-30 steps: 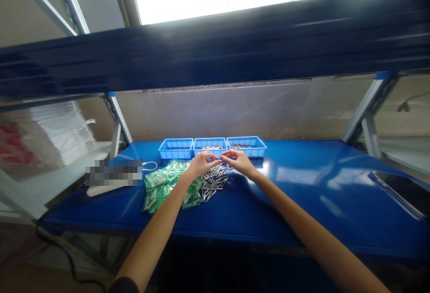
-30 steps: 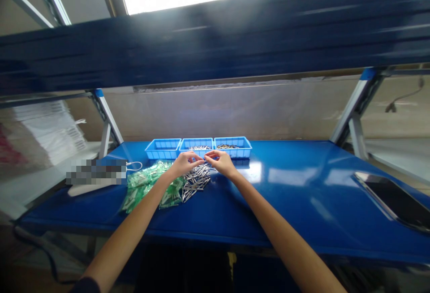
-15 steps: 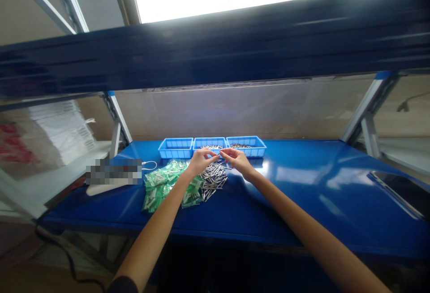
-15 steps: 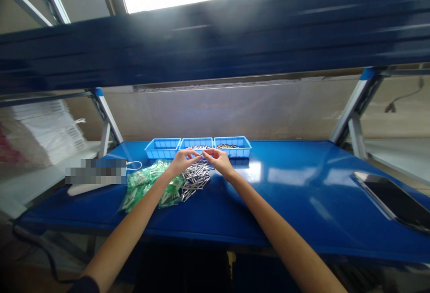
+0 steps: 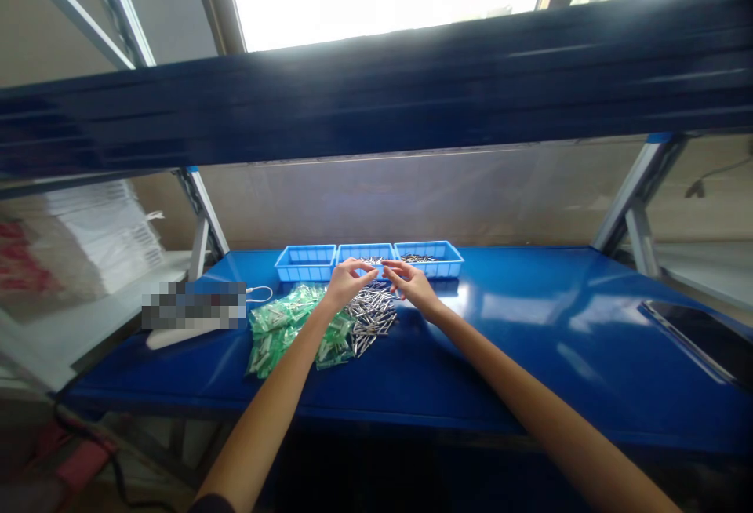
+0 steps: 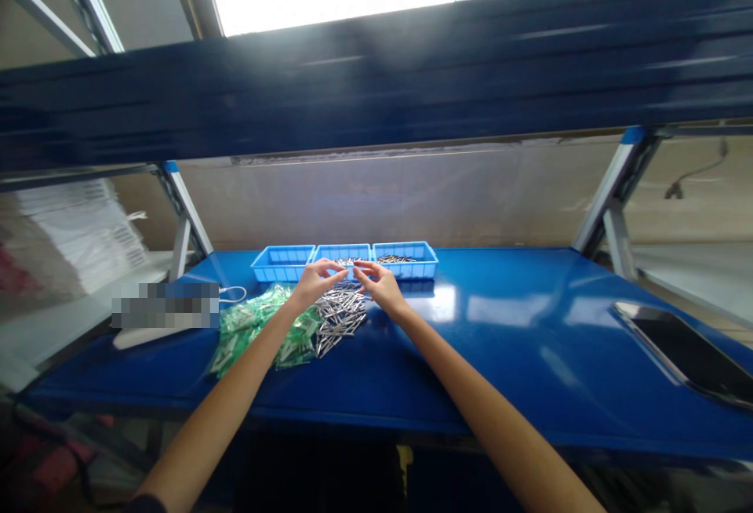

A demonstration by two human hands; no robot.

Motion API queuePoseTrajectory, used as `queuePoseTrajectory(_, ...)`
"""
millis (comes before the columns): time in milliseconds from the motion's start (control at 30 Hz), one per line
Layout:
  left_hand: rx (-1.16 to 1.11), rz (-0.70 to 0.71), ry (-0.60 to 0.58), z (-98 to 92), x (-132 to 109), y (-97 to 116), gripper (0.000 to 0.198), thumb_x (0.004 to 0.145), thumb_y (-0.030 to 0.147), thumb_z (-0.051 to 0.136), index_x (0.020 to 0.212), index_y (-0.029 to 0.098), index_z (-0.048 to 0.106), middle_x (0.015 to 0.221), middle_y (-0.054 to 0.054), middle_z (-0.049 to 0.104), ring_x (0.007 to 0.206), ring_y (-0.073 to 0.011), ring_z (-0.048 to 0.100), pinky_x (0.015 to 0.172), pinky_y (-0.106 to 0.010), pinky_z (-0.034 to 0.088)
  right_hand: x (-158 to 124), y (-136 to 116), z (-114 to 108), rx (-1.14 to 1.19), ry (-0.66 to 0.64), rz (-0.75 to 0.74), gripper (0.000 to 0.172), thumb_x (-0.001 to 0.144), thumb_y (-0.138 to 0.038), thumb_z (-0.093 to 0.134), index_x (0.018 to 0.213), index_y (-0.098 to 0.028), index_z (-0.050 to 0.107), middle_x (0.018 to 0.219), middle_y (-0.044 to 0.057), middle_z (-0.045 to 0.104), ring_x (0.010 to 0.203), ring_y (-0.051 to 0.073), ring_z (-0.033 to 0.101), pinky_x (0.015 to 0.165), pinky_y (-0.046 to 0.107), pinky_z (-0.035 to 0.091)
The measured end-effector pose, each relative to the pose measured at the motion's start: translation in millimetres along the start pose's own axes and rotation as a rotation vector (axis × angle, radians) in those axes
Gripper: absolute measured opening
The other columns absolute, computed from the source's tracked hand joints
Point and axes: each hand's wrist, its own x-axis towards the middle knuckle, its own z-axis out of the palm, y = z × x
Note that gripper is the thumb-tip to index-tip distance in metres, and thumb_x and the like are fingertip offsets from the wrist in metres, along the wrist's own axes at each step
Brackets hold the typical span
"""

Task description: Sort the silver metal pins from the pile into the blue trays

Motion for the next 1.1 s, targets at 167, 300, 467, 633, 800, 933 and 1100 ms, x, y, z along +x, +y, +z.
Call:
queuePoseTrajectory(167, 0.017, 0.053, -0.132, 1.5, -2, 3, 0.024, 0.070, 0.042, 0.066, 0.077, 0.020, 0.073, 0.079, -0.005, 0.063, 0.065, -0.0120, 0.054, 0.056, -0.023, 0.044, -2, -3, 0, 0.010, 0.023, -0.030, 0.041, 0.071, -0.046, 0.064, 0.098, -0.015, 0.067, 0.085, 0.008, 0.066, 0.055, 0.009, 0.054, 0.041, 0.019, 0.039)
queuePoseTrajectory(300, 0.003, 0.045, -0.152, 2.1, -3, 2, 0.024, 0.069, 0.040, 0.066, 0.078, 0.019, 0.073, 0.080, -0.006, 0.064, 0.064, -0.0113, 0.054, 0.055, -0.022, 0.044, -2, -5, 1, 0.008, 0.046, -0.037, 0.039, 0.069, -0.047, 0.065, 0.088, -0.014, 0.068, 0.076, 0.006, 0.065, 0.056, 0.011, 0.054, 0.044, 0.021, 0.041)
queuePoseTrajectory(467, -0.062, -0.045, -0.041, 1.3, 0, -1, 0.029, 0.071, 0.044, 0.064, 0.079, 0.018, 0.071, 0.085, -0.005, 0.065, 0.059, -0.0095, 0.054, 0.050, -0.021, 0.043, 1, -5, -3, -0.006, 0.093, -0.051, 0.040, 0.069, -0.048, 0.064, 0.089, -0.014, 0.068, 0.074, 0.006, 0.065, 0.054, 0.011, 0.054, 0.044, 0.022, 0.042)
queuePoseTrajectory(633, -0.155, -0.151, 0.000, -0.9, 1, 2, 0.032, 0.072, 0.045, 0.063, 0.086, 0.017, 0.070, 0.079, -0.006, 0.066, 0.057, -0.0100, 0.055, 0.046, -0.020, 0.041, 1, 4, -2, -0.076, -0.009, -0.115, 0.035, 0.069, -0.046, 0.065, 0.080, -0.013, 0.070, 0.073, 0.007, 0.067, 0.054, 0.012, 0.055, 0.050, 0.024, 0.044)
queuePoseTrajectory(800, -0.198, -0.167, -0.011, -1.1, 0, 6, 0.035, 0.069, 0.046, 0.065, 0.086, 0.016, 0.068, 0.084, -0.007, 0.068, 0.056, -0.0095, 0.055, 0.045, -0.020, 0.041, 1, 9, 2, -0.094, -0.071, -0.141, 0.033, 0.069, -0.045, 0.065, 0.078, -0.014, 0.071, 0.072, 0.006, 0.067, 0.054, 0.012, 0.056, 0.052, 0.026, 0.045)
queuePoseTrajectory(933, -0.193, -0.173, 0.017, -1.0, 0, 7, 0.034, 0.070, 0.046, 0.065, 0.085, 0.016, 0.068, 0.079, -0.006, 0.068, 0.054, -0.0094, 0.055, 0.044, -0.019, 0.040, 0, 2, 0, -0.051, 0.010, -0.099, 0.037, 0.068, -0.047, 0.065, 0.082, -0.014, 0.070, 0.074, 0.006, 0.067, 0.052, 0.011, 0.053, 0.048, 0.024, 0.043)
queuePoseTrajectory(1100, -0.179, -0.133, -0.032, -0.5, 0, 5, 0.037, 0.068, 0.048, 0.066, 0.085, 0.016, 0.069, 0.086, -0.006, 0.068, 0.053, -0.0087, 0.053, 0.046, -0.021, 0.042, 2, 0, -3, 0.023, 0.117, -0.025, 0.039, 0.068, -0.048, 0.065, 0.088, -0.014, 0.068, 0.078, 0.006, 0.065, 0.052, 0.010, 0.051, 0.041, 0.020, 0.038)
